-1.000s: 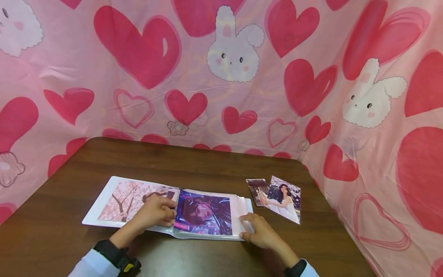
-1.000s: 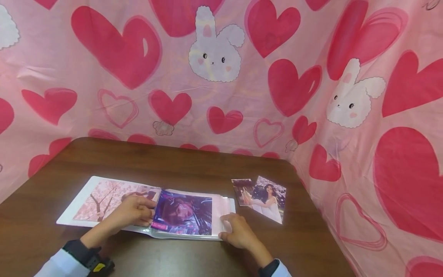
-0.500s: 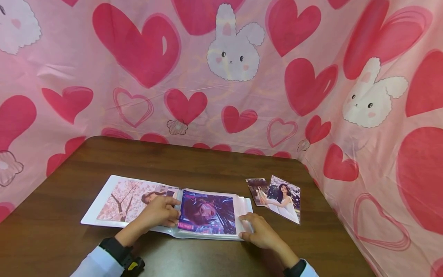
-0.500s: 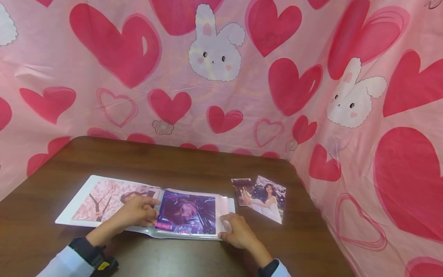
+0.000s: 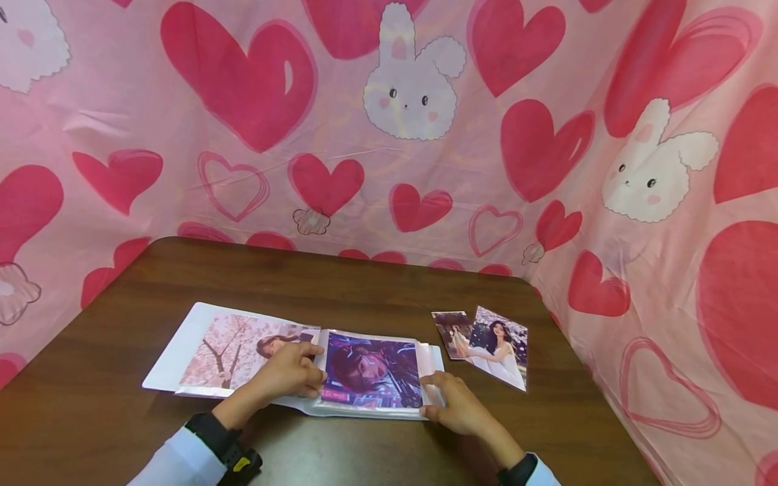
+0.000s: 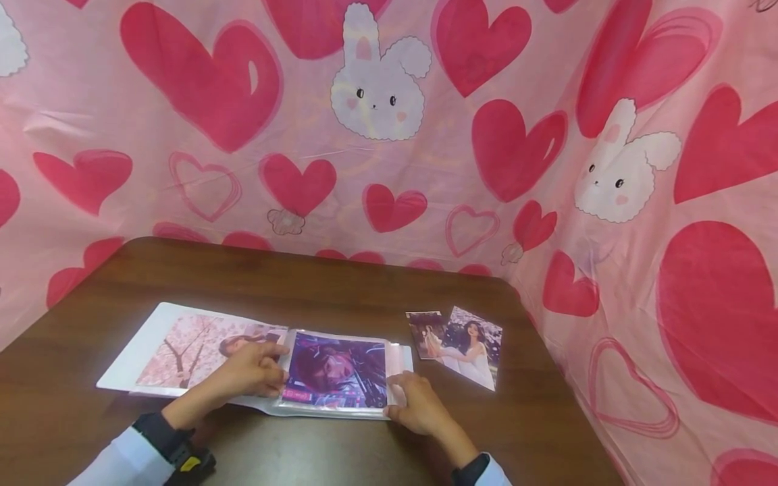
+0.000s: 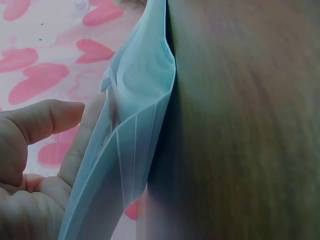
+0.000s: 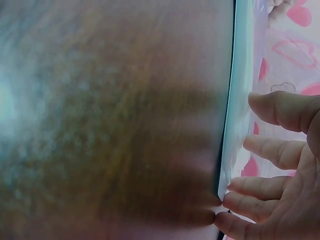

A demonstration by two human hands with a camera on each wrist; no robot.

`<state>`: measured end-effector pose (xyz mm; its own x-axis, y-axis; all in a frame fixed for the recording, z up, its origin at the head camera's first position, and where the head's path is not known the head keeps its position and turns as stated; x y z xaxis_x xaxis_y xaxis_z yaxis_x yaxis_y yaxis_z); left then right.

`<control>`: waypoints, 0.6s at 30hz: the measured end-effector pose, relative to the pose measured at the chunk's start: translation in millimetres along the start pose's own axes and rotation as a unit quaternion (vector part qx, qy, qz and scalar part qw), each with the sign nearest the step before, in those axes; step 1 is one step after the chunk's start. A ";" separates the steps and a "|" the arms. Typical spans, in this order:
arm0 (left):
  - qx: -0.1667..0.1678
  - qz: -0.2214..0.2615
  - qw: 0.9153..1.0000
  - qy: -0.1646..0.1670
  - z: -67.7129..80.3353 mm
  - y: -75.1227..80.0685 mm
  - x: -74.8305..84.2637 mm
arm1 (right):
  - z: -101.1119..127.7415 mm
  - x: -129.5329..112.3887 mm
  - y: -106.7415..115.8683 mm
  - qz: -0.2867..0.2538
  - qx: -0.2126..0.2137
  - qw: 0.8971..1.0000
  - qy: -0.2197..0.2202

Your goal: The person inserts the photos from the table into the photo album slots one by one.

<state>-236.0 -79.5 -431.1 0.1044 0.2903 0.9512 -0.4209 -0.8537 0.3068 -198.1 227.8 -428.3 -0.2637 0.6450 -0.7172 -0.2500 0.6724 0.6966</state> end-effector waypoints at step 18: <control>0.030 -0.118 0.992 -0.036 2.9 -1.4 7.2 | 0.3 0.2 0.3 -0.003 -0.001 1.000 -0.003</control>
<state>-232.0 -77.5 -424.7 0.2588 0.4547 0.8522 -0.3227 -0.7909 0.5199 -198.0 228.3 -428.2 -0.2561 0.6431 -0.7217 -0.2541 0.6755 0.6922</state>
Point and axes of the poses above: each hand's wrist, its own z-axis away from the middle knuckle, its own y-axis out of the back of the hand, x = y × z, the point moved 2 cm from there along -z, towards the middle knuckle, and after that the axes turned 12 degrees about -z, right-handed, at the moved point
